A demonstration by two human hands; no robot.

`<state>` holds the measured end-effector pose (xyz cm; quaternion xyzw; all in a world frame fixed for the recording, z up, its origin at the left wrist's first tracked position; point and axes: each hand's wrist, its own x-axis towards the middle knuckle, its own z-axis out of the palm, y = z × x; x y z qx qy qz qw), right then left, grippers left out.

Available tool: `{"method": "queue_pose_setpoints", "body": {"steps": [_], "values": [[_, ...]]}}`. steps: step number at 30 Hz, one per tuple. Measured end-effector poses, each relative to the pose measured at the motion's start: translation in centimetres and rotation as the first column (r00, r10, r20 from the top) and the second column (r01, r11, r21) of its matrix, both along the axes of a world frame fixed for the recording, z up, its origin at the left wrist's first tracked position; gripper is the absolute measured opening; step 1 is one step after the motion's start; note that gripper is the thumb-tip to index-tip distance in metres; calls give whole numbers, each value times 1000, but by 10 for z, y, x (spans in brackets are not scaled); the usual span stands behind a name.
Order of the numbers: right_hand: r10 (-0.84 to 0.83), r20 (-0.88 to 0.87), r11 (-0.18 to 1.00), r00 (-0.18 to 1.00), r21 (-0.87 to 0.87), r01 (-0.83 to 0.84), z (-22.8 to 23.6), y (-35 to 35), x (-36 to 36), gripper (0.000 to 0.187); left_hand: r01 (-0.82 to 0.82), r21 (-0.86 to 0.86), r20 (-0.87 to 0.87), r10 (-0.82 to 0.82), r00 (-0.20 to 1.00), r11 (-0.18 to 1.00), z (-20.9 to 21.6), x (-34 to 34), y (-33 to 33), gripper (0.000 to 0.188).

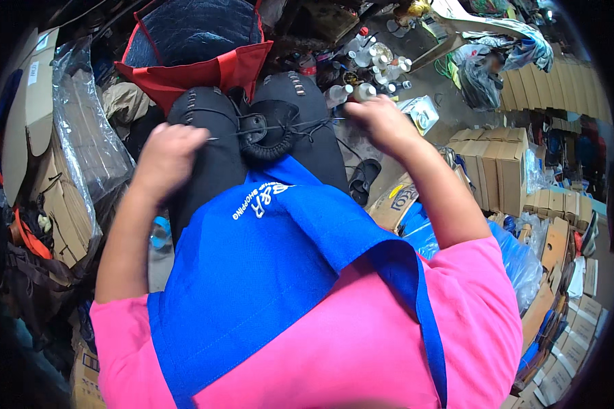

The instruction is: Sewing the sole of a black sneaker using a needle and thread.

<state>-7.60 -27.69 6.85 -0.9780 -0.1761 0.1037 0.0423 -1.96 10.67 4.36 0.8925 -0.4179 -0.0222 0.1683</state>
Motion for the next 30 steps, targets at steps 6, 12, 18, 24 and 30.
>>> {"method": "queue_pose_setpoints", "body": {"steps": [6, 12, 18, 24, 30], "values": [[-273, -541, 93, 796, 808, 581, 28, -27, 0, 11, -607, -452, -761, 72, 645, 653, 21, 10, 48, 8], [374, -339, -480, 863, 726, 493, 47, 73, 35, 27, -542, -791, -475, -844, 251, 284, 77, -27, -65, 21], [-40, -409, 850, 912, 466, 246, 38, 30, -4, 21, -188, -273, -325, 94, 941, 944, 30, -16, 16, 11], [-716, -116, 667, 688, 175, 724, -9, -181, -81, 24, -766, -163, 240, 778, 580, 622, 58, 20, 280, 24], [-719, -153, 688, 678, -293, 664, -18, -192, -99, 34, -765, -217, 50, 790, 611, 606, 23, 32, 209, 27]]}}
